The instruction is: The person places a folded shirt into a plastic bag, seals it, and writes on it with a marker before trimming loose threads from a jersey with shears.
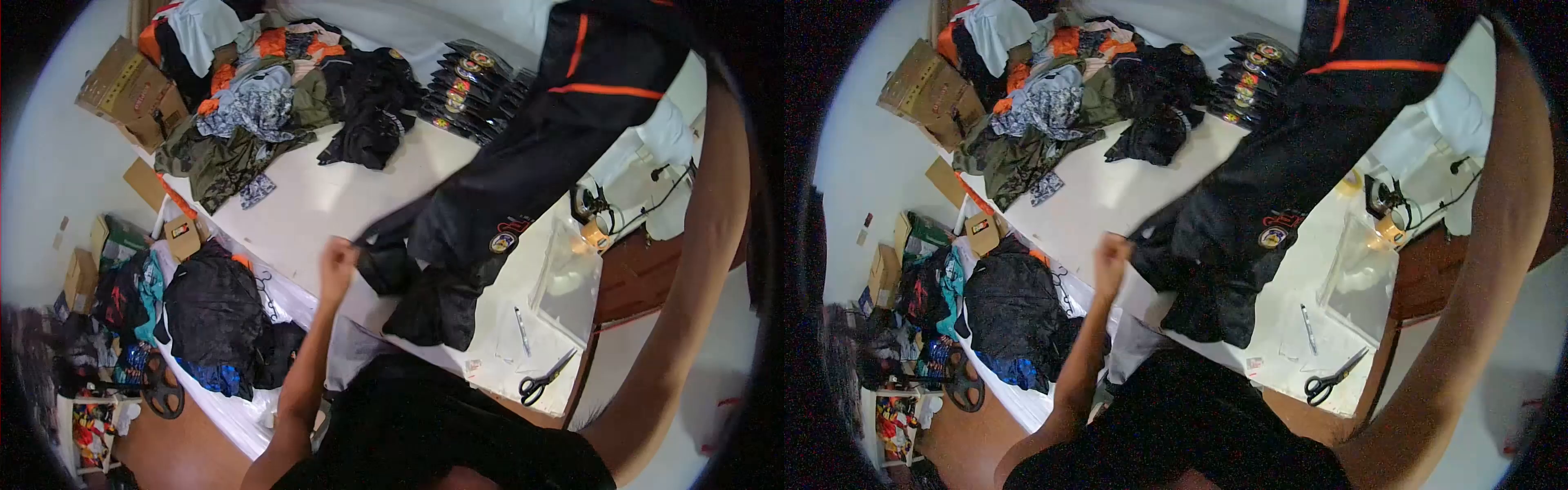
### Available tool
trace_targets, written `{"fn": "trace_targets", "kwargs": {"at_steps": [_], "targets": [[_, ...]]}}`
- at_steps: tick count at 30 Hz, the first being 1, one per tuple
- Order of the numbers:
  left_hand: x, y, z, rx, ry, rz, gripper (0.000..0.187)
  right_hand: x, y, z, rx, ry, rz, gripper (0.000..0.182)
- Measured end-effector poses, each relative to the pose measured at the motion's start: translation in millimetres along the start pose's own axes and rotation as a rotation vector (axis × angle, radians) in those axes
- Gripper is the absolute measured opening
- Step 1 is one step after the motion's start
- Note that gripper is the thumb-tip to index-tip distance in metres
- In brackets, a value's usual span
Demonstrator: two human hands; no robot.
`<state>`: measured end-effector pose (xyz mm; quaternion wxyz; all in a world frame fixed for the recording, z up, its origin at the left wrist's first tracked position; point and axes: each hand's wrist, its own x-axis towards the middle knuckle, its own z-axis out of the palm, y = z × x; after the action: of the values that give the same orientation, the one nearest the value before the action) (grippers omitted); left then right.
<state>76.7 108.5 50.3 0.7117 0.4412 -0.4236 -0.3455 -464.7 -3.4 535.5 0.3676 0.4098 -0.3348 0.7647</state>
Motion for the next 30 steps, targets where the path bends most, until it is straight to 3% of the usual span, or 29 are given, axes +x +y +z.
{"fn": "trace_targets", "kwargs": {"at_steps": [1,5,8,15,17,20,23,24,25,26,28,29,30], "targets": [[27.5,-3.5,-28.6,0.210,0.077,0.125,0.006,-0.1,-2.0,4.4,0.017,0.003,0.002,0.008],[97.5,66.3,-76.8,0.121,0.268,0.162,0.004,-6.3,-9.6,37.4,0.058,0.010,0.005,0.008],[117.2,118.7,-79.2,0.057,0.314,0.172,0.005,-9.5,-29.3,74.6,0.102,0.024,-0.011,0.007],[146.2,148.0,-84.1,-0.051,0.356,0.220,0.002,-11.4,-83.8,138.1,0.184,0.073,-0.107,0.008],[148.3,162.0,-79.3,-0.098,0.471,0.133,0.002,-11.3,-94.5,147.6,0.201,0.085,-0.136,0.008],[165.1,180.5,-86.4,-0.112,0.388,0.102,0.007,-14.9,-97.3,141.1,0.206,0.084,-0.184,0.009],[187.1,214.8,-98.0,-0.138,0.243,0.095,0.010,-13.8,-75.9,135.9,0.174,0.062,-0.360,0.009],[199.2,222.1,-110.2,-0.238,0.214,0.026,0.012,-17.0,-72.5,138.9,0.172,0.198,-0.490,0.007],[206.8,231.1,-120.1,-0.393,0.127,0.067,0.016,-2.9,-44.6,143.8,0.158,0.196,-0.490,0.007],[218.7,242.8,-131.3,-0.610,-0.009,0.094,0.020,23.8,1.5,148.7,-0.183,0.259,-0.850,0.006],[226.0,289.7,-117.4,-1.010,-0.527,0.127,0.033,-8.1,-59.3,128.5,0.104,0.242,-0.540,0.006],[229.7,310.5,-108.8,-1.027,-0.504,0.183,0.040,-12.2,-76.1,118.0,0.090,0.234,-0.541,0.006],[246.6,325.4,-117.7,-0.980,-0.678,0.204,0.045,-9.5,-86.3,110.9,0.002,0.204,-0.526,0.008]]}}
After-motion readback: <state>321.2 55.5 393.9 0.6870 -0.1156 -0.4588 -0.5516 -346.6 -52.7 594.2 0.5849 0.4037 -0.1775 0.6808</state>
